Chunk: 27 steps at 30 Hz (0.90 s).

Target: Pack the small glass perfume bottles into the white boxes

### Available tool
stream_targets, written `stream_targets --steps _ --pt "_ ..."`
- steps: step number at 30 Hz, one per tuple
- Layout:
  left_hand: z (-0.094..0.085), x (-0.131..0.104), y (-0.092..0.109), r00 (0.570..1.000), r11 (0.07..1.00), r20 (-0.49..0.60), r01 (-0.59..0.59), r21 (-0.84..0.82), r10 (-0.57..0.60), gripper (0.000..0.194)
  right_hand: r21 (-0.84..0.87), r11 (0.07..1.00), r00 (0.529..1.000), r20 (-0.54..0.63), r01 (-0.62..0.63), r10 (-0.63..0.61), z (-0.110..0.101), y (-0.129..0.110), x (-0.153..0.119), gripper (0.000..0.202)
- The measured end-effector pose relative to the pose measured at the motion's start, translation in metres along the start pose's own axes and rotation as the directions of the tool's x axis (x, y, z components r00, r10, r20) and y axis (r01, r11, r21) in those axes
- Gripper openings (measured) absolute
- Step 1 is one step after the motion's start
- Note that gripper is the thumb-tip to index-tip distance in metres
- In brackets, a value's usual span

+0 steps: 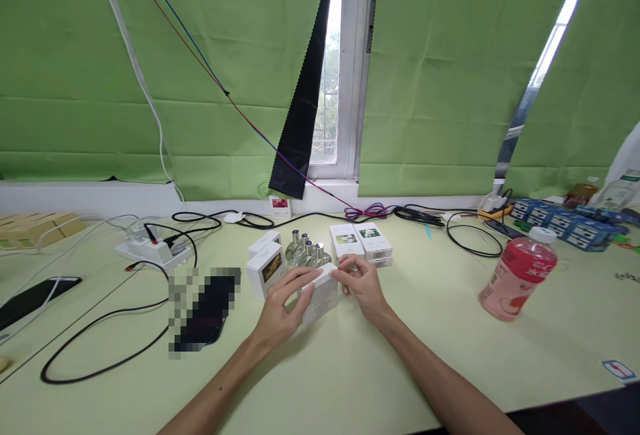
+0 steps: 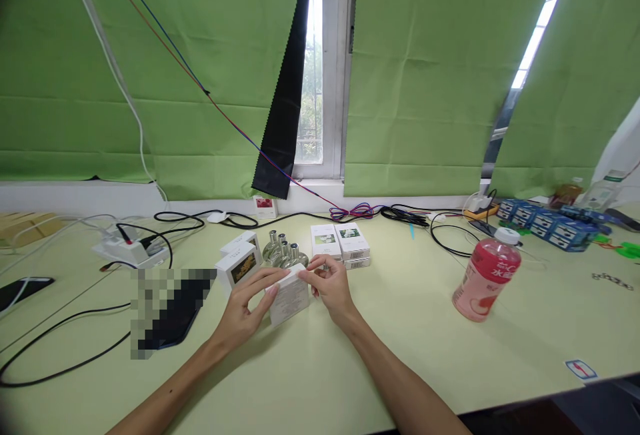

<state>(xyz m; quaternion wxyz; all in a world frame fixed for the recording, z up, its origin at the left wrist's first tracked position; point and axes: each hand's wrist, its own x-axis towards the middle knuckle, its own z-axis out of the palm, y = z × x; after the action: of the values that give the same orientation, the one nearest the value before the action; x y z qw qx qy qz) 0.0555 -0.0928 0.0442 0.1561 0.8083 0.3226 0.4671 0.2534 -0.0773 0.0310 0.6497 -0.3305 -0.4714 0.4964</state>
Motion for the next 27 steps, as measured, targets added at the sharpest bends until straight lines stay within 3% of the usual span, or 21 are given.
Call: stream_targets --steps 11,27 --pt "-0.0008 0.0011 0.0025 1.000 1.000 -0.025 -0.014 0.025 0.015 0.028 -0.010 0.998 0.997 0.031 -0.069 0.069 0.0034 -0.0071 -0.0040 0.037" --pt "-0.0012 0.0015 0.0049 0.998 0.998 -0.006 0.056 -0.005 -0.056 0.036 -0.085 0.991 0.993 0.057 -0.099 0.104 0.0043 -0.0063 -0.0064 0.036"
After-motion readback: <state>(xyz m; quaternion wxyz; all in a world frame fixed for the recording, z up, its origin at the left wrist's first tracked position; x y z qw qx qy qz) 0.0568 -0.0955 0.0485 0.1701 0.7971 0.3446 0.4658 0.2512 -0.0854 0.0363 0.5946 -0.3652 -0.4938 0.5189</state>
